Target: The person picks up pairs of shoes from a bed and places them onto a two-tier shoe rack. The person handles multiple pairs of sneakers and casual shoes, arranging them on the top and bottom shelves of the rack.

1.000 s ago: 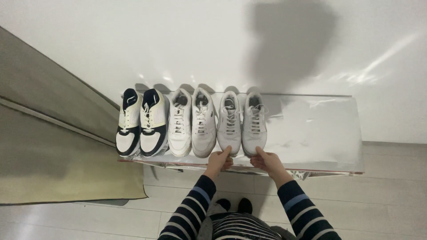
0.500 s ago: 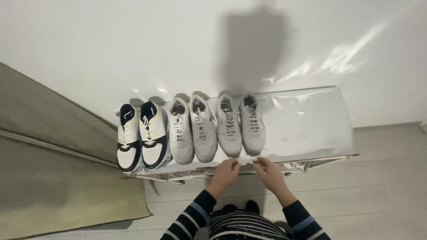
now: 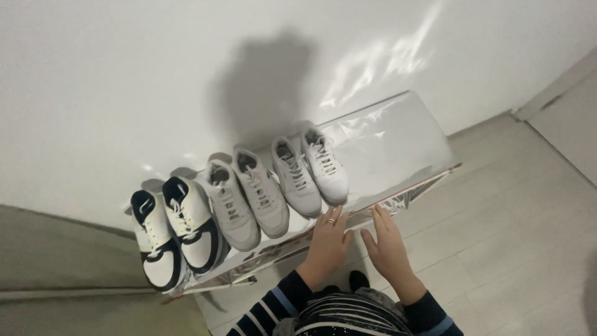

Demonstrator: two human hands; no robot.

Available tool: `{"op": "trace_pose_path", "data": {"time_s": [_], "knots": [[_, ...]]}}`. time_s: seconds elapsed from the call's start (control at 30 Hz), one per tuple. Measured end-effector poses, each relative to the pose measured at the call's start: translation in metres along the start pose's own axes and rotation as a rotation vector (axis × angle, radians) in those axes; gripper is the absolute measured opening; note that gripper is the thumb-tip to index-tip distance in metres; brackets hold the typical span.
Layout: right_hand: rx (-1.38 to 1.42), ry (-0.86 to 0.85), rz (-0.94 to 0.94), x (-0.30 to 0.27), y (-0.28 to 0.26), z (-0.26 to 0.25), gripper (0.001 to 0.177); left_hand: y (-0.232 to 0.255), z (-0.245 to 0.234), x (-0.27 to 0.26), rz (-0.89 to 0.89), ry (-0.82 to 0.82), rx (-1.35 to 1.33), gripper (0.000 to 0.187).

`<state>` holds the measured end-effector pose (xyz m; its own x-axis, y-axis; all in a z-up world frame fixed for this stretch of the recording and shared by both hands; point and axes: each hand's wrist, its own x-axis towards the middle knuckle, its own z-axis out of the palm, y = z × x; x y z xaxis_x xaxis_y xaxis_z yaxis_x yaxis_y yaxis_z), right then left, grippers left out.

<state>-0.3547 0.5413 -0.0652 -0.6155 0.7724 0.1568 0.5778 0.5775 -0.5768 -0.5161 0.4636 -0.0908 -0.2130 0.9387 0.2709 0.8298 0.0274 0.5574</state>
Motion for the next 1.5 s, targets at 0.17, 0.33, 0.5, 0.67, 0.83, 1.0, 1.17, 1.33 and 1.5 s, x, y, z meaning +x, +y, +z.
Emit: {"op": "trace_pose_path", "data": {"time_s": [0.17, 0.33, 0.5, 0.67, 0.83, 1.0, 1.17, 1.33, 1.5], "knots": [[-0.072, 0.141, 0.007, -0.032, 0.001, -0.005, 0.068, 0.024, -0.013, 0.002, 0.170, 0.043, -0.003, 0.048], [-0.161, 0.162, 0.152, -0.062, -0.008, -0.026, 0.073, 0.051, -0.022, 0.008, 0.267, -0.089, -0.089, 0.055], [-0.294, 0.227, 0.204, -0.083, -0.003, -0.038, 0.073, 0.073, -0.026, 0.015, 0.374, -0.186, -0.089, 0.056], [-0.376, 0.259, 0.320, -0.105, -0.003, -0.050, 0.076, 0.092, -0.010, 0.013, 0.414, -0.300, -0.017, 0.060], [-0.410, 0.284, 0.408, -0.137, -0.009, -0.066, 0.076, 0.125, -0.012, 0.003, 0.480, -0.352, -0.065, 0.058], [-0.449, 0.342, 0.477, -0.180, -0.017, -0.080, 0.075, 0.159, -0.010, -0.020, 0.549, -0.405, -0.099, 0.058], [-0.460, 0.393, 0.538, -0.226, -0.024, -0.088, 0.075, 0.189, -0.002, -0.049, 0.609, -0.453, -0.102, 0.059], [-0.411, 0.439, 0.649, -0.282, -0.034, -0.091, 0.075, 0.224, -0.002, -0.086, 0.700, -0.505, -0.132, 0.057], [-0.438, 0.518, 0.705, -0.348, -0.042, -0.085, 0.073, 0.252, 0.004, -0.140, 0.789, -0.568, -0.143, 0.057]]}}
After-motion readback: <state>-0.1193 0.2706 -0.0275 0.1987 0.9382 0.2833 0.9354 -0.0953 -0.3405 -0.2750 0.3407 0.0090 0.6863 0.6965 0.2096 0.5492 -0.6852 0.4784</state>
